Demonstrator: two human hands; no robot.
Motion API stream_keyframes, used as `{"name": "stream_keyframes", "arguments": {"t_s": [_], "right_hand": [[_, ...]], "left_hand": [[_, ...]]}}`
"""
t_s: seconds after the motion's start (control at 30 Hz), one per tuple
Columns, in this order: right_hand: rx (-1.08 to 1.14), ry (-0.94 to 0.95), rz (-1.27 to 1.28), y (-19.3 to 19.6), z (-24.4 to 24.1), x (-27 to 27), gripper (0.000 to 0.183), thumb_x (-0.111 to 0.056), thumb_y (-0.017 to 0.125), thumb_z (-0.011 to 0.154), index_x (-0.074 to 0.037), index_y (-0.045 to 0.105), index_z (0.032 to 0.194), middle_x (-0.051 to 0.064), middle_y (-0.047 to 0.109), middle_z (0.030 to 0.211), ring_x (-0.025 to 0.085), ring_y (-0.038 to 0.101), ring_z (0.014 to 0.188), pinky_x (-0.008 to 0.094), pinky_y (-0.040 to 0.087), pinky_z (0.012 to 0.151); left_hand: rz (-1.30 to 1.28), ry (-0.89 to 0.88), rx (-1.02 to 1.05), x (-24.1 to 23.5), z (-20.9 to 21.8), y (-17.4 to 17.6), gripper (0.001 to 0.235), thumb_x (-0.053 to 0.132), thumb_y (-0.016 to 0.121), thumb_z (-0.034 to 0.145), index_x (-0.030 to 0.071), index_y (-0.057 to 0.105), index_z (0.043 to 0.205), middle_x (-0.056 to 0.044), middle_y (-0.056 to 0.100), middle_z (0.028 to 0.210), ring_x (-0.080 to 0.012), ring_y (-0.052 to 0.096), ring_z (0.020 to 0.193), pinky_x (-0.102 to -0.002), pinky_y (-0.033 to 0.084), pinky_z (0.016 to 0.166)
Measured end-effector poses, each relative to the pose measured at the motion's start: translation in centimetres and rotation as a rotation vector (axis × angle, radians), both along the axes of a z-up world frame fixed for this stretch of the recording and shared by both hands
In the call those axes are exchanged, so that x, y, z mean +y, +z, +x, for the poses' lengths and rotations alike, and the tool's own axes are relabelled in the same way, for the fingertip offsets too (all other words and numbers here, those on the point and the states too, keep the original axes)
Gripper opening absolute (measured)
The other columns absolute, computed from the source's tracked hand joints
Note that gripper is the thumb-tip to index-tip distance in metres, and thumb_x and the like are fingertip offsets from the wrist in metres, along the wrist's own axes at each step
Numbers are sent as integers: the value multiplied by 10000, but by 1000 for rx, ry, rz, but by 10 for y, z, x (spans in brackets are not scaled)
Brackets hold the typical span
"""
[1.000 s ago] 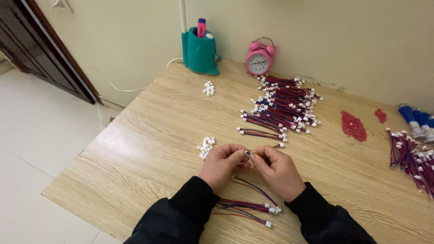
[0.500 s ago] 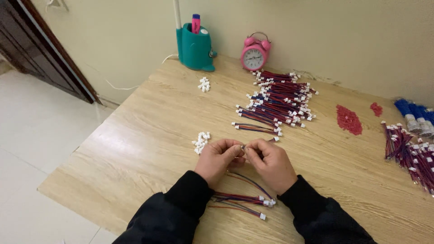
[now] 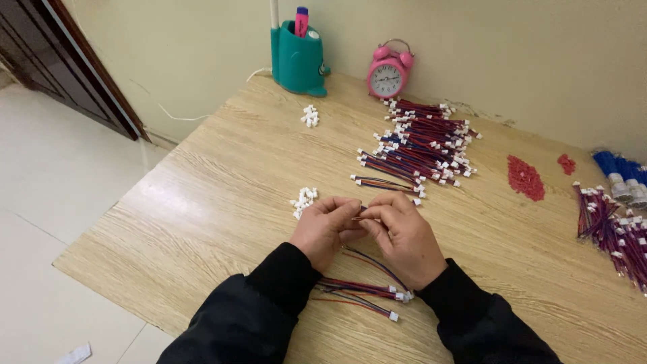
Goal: Assembling small plastic connectors onto wire harnesses on a wooden table
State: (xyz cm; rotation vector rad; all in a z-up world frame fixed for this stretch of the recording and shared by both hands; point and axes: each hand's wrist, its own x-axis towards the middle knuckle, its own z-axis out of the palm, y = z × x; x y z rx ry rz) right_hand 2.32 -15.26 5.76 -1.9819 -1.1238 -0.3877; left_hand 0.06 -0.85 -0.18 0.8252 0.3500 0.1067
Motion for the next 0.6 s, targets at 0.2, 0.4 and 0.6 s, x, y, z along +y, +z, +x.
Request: {"name": "stream_keyframes", "arguments": {"t_s": [0.2, 0.4, 0.6], "right_hand": [[-185, 47, 81, 18, -7, -4, 28, -194, 654, 908, -173, 673, 903, -4, 600, 861, 262, 595, 948, 371, 422, 901], [-309, -125, -23, -3, 9, -6, 46, -238, 707, 864, -212, 672, 847, -67, 552, 644, 201, 567, 861, 378, 359, 874], [-314, -202, -31, -6, 12, -7, 87, -203, 741, 819, -234, 660, 815, -97, 555, 619, 170, 582, 866, 363, 350, 859]], "left_hand": [[-48, 20, -42, 4, -13, 19, 297, 71, 698, 851, -2, 603, 1122, -168, 694, 845, -262, 729, 734, -366, 635, 669], [-51, -11, -83, 8, -6, -1, 323, 57, 676, 865, 30, 596, 1176, -133, 701, 843, -233, 731, 751, -361, 632, 705], [-77, -30, -109, 7, -8, 1, 325, 33, 661, 865, 30, 601, 1184, -125, 699, 820, -240, 735, 738, -365, 636, 688]]}}
